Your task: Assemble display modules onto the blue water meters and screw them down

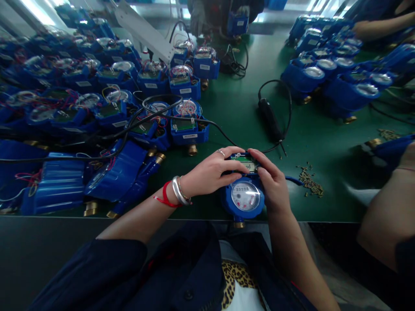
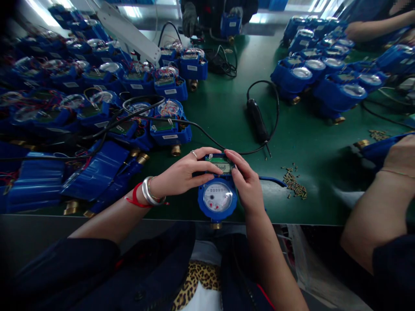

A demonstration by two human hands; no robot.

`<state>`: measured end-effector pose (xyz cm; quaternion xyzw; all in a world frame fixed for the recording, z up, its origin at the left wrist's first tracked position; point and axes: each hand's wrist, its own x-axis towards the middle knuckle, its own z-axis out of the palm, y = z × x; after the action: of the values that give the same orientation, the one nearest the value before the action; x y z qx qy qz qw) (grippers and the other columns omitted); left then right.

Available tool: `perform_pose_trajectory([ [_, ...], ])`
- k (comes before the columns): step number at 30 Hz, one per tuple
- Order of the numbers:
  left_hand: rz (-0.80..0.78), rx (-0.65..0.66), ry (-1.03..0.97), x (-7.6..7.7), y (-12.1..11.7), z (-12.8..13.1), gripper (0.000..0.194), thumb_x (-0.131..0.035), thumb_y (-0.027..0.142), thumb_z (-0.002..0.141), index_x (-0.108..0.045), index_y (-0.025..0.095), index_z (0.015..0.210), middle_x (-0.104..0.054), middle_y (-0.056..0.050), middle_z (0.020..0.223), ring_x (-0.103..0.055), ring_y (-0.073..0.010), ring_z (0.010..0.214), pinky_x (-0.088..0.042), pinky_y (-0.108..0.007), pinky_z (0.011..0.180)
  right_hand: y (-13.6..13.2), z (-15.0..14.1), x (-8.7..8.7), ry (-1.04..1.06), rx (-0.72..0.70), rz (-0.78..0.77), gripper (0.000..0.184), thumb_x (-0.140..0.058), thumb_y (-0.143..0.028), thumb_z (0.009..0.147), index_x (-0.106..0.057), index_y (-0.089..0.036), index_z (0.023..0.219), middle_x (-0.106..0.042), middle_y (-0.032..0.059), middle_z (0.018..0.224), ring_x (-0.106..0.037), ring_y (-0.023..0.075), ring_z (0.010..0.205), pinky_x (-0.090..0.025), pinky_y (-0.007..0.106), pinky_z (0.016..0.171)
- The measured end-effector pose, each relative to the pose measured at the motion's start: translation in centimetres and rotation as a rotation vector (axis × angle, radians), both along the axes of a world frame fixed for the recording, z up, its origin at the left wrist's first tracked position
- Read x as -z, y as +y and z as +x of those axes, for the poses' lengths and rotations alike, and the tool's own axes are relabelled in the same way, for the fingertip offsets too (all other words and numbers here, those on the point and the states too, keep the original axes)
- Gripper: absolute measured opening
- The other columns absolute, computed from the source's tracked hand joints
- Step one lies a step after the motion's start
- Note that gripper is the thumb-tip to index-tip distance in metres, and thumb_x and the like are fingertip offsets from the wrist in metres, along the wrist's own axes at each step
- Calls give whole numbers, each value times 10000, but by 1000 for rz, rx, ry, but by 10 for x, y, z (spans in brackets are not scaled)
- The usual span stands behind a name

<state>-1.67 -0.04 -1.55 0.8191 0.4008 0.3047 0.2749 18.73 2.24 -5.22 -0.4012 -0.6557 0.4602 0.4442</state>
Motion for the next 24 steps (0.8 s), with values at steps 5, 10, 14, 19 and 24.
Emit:
perform_pose_trajectory([
  [5, 13, 25, 31, 0, 1, -2, 256, -488, 218, 916, -634, 262, 1121, -411, -74, 1420, -369, -228, 1349, -352, -424, 1115, 1, 0, -1, -11, -31, 25, 418, -463, -188, 861, -620, -334, 1220, -566, -58, 1326, -445, 191, 1305, -299, 417, 1152],
  [10, -15, 30, 31, -2, -4, -6, 283, -501, 223, 909, -561, 232, 1185, -433, -98, 1401, -357, -227, 1355, -335, -424, 1124, -1, -4, -6, -24, -55, 65, 424, -453, -174, 871, -614, -337, 1228, -562, -55, 1329, -437, 181, 1310, -296, 407, 1155],
  [14, -55, -56, -93, 6, -9, -8, 405, -527, 271, 903, -454, 243, 1300, -382, -96, 1453, -315, -235, 1386, -307, -432, 1142, -2, -5, -6, -46, -69, 91, 427, -461, -167, 872, -606, -335, 1237, -559, -43, 1332, -439, 182, 1308, -302, 419, 1149],
  [19, -181, -177, -188, 14, -8, -10, 770, -659, 392, 811, -243, 228, 1438, -366, -130, 1472, -393, -266, 1342, -315, -442, 1130, -4, -4, -5, -48, -76, 111, 424, -462, -168, 880, -596, -318, 1253, -544, -23, 1349, -435, 185, 1309, -314, 420, 1138],
  [24, -340, -245, -154, 7, -5, -9, 611, -670, 429, 787, -450, 178, 1299, -495, -118, 1356, -476, -274, 1250, -368, -420, 1072, -6, -5, -5, -37, -36, 106, 415, -457, -156, 880, -614, -315, 1229, -561, -18, 1327, -446, 189, 1298, -318, 422, 1132],
])
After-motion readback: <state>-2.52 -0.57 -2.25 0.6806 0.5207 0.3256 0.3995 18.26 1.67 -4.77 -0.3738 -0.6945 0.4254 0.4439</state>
